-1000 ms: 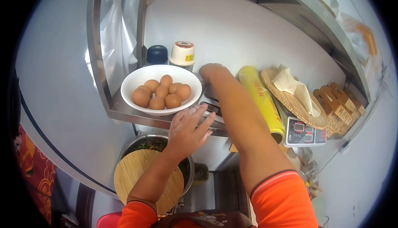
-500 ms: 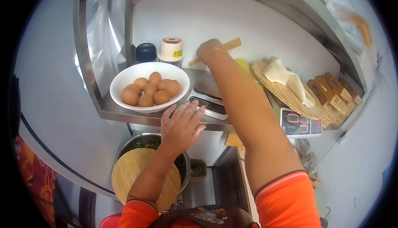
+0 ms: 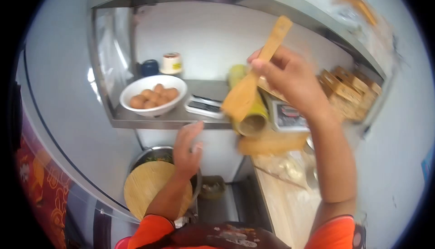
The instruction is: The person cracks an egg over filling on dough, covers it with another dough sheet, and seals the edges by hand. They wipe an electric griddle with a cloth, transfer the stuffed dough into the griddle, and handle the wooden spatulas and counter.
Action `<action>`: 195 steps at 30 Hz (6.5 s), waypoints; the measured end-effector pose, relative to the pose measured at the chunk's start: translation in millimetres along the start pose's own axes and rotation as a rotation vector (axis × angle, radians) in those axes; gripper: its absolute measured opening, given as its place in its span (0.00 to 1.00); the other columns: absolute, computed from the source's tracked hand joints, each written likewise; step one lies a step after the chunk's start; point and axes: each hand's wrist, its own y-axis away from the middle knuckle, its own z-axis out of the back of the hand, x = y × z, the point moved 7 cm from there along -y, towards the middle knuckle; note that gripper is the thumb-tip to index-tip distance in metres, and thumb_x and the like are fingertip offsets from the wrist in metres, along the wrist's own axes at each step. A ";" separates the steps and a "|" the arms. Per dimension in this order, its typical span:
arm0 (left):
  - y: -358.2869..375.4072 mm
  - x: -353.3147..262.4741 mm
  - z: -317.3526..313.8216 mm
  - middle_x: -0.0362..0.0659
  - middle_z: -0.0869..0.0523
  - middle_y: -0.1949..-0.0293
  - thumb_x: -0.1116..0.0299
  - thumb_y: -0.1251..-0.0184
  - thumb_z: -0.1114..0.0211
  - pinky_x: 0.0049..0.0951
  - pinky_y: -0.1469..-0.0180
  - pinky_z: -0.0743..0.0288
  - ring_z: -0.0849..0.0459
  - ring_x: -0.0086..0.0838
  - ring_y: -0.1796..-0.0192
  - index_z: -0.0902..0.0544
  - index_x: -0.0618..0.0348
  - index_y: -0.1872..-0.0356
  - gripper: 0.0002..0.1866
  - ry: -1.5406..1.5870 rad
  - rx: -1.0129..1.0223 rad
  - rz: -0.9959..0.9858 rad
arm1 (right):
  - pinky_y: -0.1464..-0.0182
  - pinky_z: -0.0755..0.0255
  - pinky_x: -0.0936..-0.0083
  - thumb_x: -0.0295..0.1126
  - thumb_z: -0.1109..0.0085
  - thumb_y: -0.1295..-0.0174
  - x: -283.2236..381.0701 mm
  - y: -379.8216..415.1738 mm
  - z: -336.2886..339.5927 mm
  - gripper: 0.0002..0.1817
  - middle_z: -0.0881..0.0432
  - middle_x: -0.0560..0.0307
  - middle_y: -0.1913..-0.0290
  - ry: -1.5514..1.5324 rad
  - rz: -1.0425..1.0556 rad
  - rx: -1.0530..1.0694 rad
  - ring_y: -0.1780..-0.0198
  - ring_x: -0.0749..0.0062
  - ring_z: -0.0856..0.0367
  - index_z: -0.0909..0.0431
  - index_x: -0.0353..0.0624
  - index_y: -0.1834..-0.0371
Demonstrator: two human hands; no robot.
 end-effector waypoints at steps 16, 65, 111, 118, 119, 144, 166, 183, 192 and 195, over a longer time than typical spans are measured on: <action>140.7 -199.4 -247.8 0.46 0.11 0.58 0.67 0.22 0.39 0.28 0.51 0.20 0.13 0.27 0.60 0.19 0.68 0.51 0.13 0.961 0.863 0.824 | 0.68 0.36 0.82 0.42 0.44 0.24 -151.6 462.0 125.5 0.19 0.23 0.63 0.74 -0.705 -0.494 -0.764 0.73 0.80 0.29 0.19 0.36 0.45; 522.0 -266.6 -407.6 0.54 0.41 0.20 0.60 0.27 0.41 0.57 0.19 0.62 0.49 0.49 0.17 0.37 0.59 0.23 0.34 0.292 1.418 -0.482 | 0.71 0.39 0.84 0.36 0.41 0.26 33.1 893.3 -2.9 0.10 0.29 0.71 0.72 0.560 -0.894 -2.128 0.74 0.88 0.36 0.29 0.42 0.57; 409.6 -528.4 -343.3 0.38 0.20 0.71 0.67 0.24 0.44 0.20 0.67 0.28 0.25 0.21 0.72 0.19 0.59 0.59 0.08 1.663 2.187 1.238 | 0.72 0.34 0.78 0.51 0.51 0.22 -18.7 782.3 -21.0 0.28 0.29 0.68 0.70 -0.412 -0.741 -1.804 0.75 0.79 0.32 0.26 0.34 0.37; 412.0 -525.7 -341.7 0.37 0.19 0.69 0.61 0.22 0.42 0.20 0.64 0.28 0.24 0.20 0.70 0.18 0.61 0.54 0.12 1.684 2.212 1.295 | 0.67 0.32 0.79 0.49 0.52 0.21 -26.0 785.5 -27.5 0.26 0.27 0.67 0.68 -0.261 -0.799 -1.822 0.71 0.80 0.28 0.25 0.35 0.39; 414.2 -524.2 -343.3 0.38 0.19 0.67 0.63 0.22 0.42 0.20 0.62 0.28 0.23 0.21 0.68 0.19 0.62 0.48 0.13 1.706 2.251 1.258 | 0.67 0.31 0.80 0.48 0.52 0.21 -25.0 787.6 -27.4 0.24 0.26 0.66 0.67 -0.194 -0.819 -1.829 0.70 0.80 0.27 0.25 0.36 0.39; 538.0 -542.1 -350.3 0.58 0.19 0.40 0.61 0.28 0.35 0.41 0.34 0.29 0.22 0.51 0.36 0.22 0.66 0.38 0.24 1.175 1.562 -0.407 | 0.58 0.24 0.53 0.51 0.41 0.31 58.4 933.6 -54.5 0.21 0.16 0.41 0.63 0.833 -1.927 -1.343 0.60 0.42 0.17 0.22 0.41 0.59; 583.6 -472.3 -333.7 0.52 0.36 0.22 0.65 0.40 0.34 0.54 0.18 0.56 0.44 0.45 0.19 0.33 0.55 0.25 0.39 0.521 1.480 -0.725 | 0.52 0.26 0.63 0.29 0.45 0.37 -19.3 1086.4 40.0 0.29 0.22 0.53 0.52 1.326 -1.905 -0.671 0.47 0.60 0.22 0.33 0.40 0.30; 591.2 -450.0 -326.5 0.54 0.35 0.22 0.54 0.28 0.42 0.58 0.21 0.52 0.41 0.49 0.20 0.33 0.53 0.23 0.34 0.576 1.450 -0.763 | 0.47 0.27 0.53 0.30 0.50 0.31 10.0 1140.3 58.6 0.16 0.20 0.45 0.54 1.479 -1.630 -1.191 0.49 0.49 0.20 0.23 0.46 0.41; 583.5 -461.4 -329.5 0.55 0.34 0.23 0.53 0.26 0.44 0.59 0.23 0.47 0.37 0.52 0.23 0.29 0.52 0.25 0.31 0.598 1.400 -0.781 | 0.49 0.23 0.50 0.43 0.56 0.23 31.3 1142.0 -135.5 0.16 0.17 0.45 0.51 0.664 -1.773 -1.409 0.49 0.43 0.18 0.27 0.49 0.41; 589.6 -463.0 -332.0 0.54 0.34 0.23 0.53 0.27 0.44 0.59 0.23 0.47 0.36 0.52 0.23 0.30 0.52 0.24 0.32 0.541 1.438 -0.793 | 0.47 0.24 0.49 0.45 0.57 0.22 49.2 1156.4 -204.3 0.17 0.16 0.45 0.50 0.542 -1.903 -1.390 0.48 0.44 0.17 0.27 0.50 0.40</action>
